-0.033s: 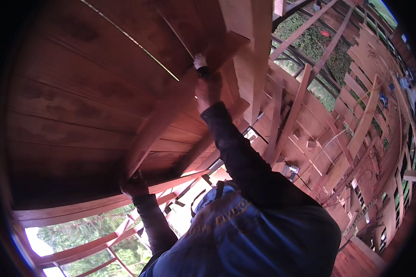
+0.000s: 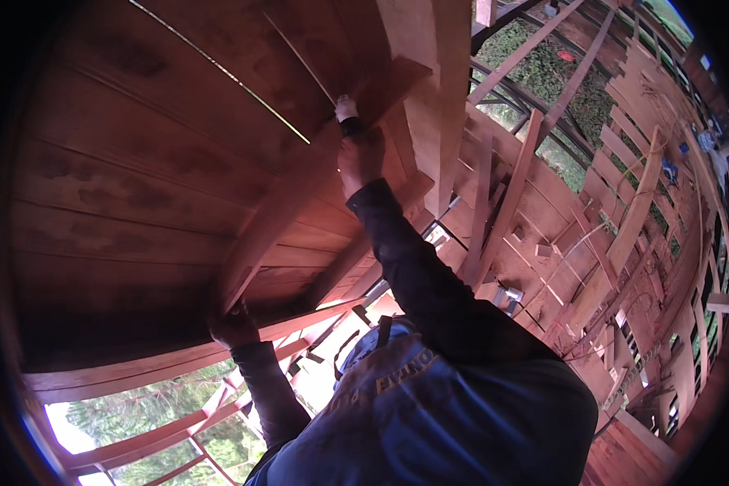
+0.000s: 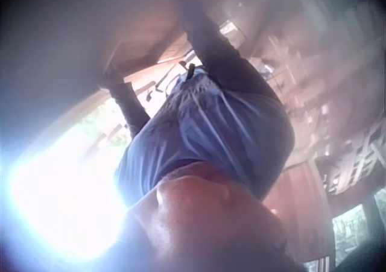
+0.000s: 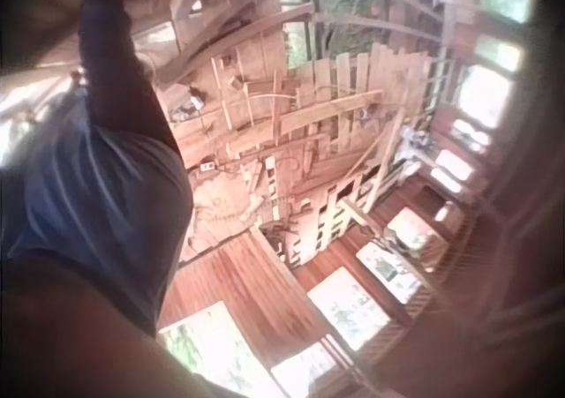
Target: The person uses a hand saw to cut wooden planks to size, then lifts and fits them into the ceiling framework. They secure the planks with a hammer and nails, repeating the process for multiple sections.
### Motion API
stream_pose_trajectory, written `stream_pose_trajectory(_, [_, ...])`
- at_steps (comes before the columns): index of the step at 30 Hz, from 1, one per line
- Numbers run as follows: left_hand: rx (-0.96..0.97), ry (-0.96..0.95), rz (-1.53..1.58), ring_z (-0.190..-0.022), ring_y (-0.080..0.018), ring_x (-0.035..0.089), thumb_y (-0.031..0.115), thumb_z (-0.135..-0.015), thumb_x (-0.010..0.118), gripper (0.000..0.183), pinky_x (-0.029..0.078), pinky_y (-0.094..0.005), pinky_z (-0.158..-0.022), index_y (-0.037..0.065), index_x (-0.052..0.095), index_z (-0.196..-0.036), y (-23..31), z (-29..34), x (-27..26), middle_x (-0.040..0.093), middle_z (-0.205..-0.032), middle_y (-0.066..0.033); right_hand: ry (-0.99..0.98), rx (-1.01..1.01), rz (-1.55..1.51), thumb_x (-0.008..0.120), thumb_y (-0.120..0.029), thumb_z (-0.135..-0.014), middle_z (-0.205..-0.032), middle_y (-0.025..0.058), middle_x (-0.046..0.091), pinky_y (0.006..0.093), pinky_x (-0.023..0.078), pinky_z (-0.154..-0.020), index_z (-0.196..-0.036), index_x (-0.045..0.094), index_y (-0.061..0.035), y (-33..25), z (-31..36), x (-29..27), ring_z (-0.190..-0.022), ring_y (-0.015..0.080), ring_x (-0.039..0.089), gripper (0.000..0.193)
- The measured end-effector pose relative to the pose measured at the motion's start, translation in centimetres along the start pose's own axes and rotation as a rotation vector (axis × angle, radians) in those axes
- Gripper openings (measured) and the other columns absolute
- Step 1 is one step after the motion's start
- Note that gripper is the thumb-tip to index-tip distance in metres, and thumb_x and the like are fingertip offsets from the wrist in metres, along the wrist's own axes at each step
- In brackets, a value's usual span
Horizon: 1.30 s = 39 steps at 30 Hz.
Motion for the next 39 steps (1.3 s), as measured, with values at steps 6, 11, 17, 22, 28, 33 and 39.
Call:
stream_pose_trajectory(6, [0.065, 0.015, 0.069, -0.063, -0.0177, 0.052, 0.026, -0.091, 0.057, 0.027, 0.053, -0.0365, -0.079, 0.002, 0.066, -0.102, -0.5, 1.0, 3.8, 0.065, -0.086, -0.0082, -0.137, 0.427, -0.296, 0.059, -0.007, -0.086, -0.059, 0.0112, 0.053, 0.0338, 0.053, -0.040, -0.076, 0.054, 0.0079, -0.9, -0.8, -2.0, -0.045, 0.0231, 0.060, 0.019])
stream_pose_trajectory(11, [0.054, -0.042, 0.051, -0.060, -0.0171, 0.053, 0.024, -0.091, 0.056, 0.027, 0.052, -0.0349, -0.075, 0.002, 0.065, -0.103, -0.8, -0.2, 2.5, 0.065, -0.084, -0.0082, -0.173, 0.526, -0.432, 0.056, -0.004, -0.083, -0.054, 0.0085, 0.052, 0.0318, 0.049, -0.035, -0.072, 0.054, 0.0056, -1.5, -0.8, -1.7, -0.041, 0.0214, 0.058, 0.015])
stream_pose_trajectory(17, [0.049, -0.176, 0.054, -0.061, -0.0186, 0.055, 0.026, -0.092, 0.056, 0.031, 0.049, -0.0303, -0.066, 0.001, 0.064, -0.109, -1.1, -1.2, 1.5, 0.066, -0.089, -0.0097, -0.236, 0.517, -0.330, 0.054, -0.007, -0.084, -0.054, 0.0085, 0.052, 0.0337, 0.049, -0.038, -0.069, 0.055, 0.0028, -0.8, -1.6, -2.3, -0.041, 0.0223, 0.059, 0.018])
stream_pose_trajectory(22, [0.052, 0.038, 0.089, -0.061, -0.0174, 0.054, 0.028, -0.093, 0.056, 0.032, 0.048, -0.0304, -0.065, 0.003, 0.064, -0.110, -1.5, -0.8, 3.3, 0.065, -0.086, -0.0086, -0.306, -0.033, 0.078, 0.047, -0.018, -0.091, -0.058, 0.0085, 0.055, 0.0270, 0.045, -0.045, -0.072, 0.052, -0.0019, 0.3, -4.4, -8.4, -0.050, 0.0155, 0.059, 0.026])
stream_pose_trajectory(28, [0.065, -0.001, 0.088, -0.064, -0.0173, 0.056, 0.028, -0.094, 0.054, 0.032, 0.048, -0.0302, -0.065, 0.004, 0.064, -0.113, -0.9, -0.7, 1.6, 0.066, -0.094, -0.0090, -0.461, -0.214, -0.849, 0.044, -0.014, -0.087, -0.062, 0.0004, 0.046, 0.0235, 0.031, -0.044, -0.072, 0.049, -0.0100, -10.5, -11.4, -9.3, -0.049, 0.0098, 0.041, 0.016])
stream_pose_trajectory(33, [0.081, 0.041, 0.112, -0.057, -0.0159, 0.051, 0.026, -0.094, 0.055, 0.028, 0.049, -0.0304, -0.066, 0.004, 0.065, -0.108, -1.7, -1.3, 2.8, 0.065, -0.082, -0.0076, -0.323, -0.047, -0.475, 0.045, -0.007, -0.080, -0.055, 0.0004, 0.044, 0.0247, 0.026, -0.038, -0.067, 0.046, -0.0086, -5.2, -13.8, -6.3, -0.043, 0.0090, 0.038, 0.013])
stream_pose_trajectory(39, [0.021, -0.083, 0.125, -0.058, -0.0165, 0.055, 0.026, -0.094, 0.054, 0.030, 0.046, -0.0288, -0.058, 0.004, 0.064, -0.111, -1.6, -1.0, 2.0, 0.066, -0.083, -0.0083, -0.310, -0.526, 0.064, 0.056, -0.012, -0.084, -0.058, 0.0089, 0.052, 0.0366, 0.038, -0.047, -0.061, 0.054, -0.0052, -3.2, -15.9, -5.8, -0.046, 0.0179, 0.048, 0.025])
Point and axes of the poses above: each hand's wrist, its own z-axis away from the middle knuckle, its own x-axis out of the palm, y = z × x, the point moved 1 cm from there along -z, towards the middle knuckle
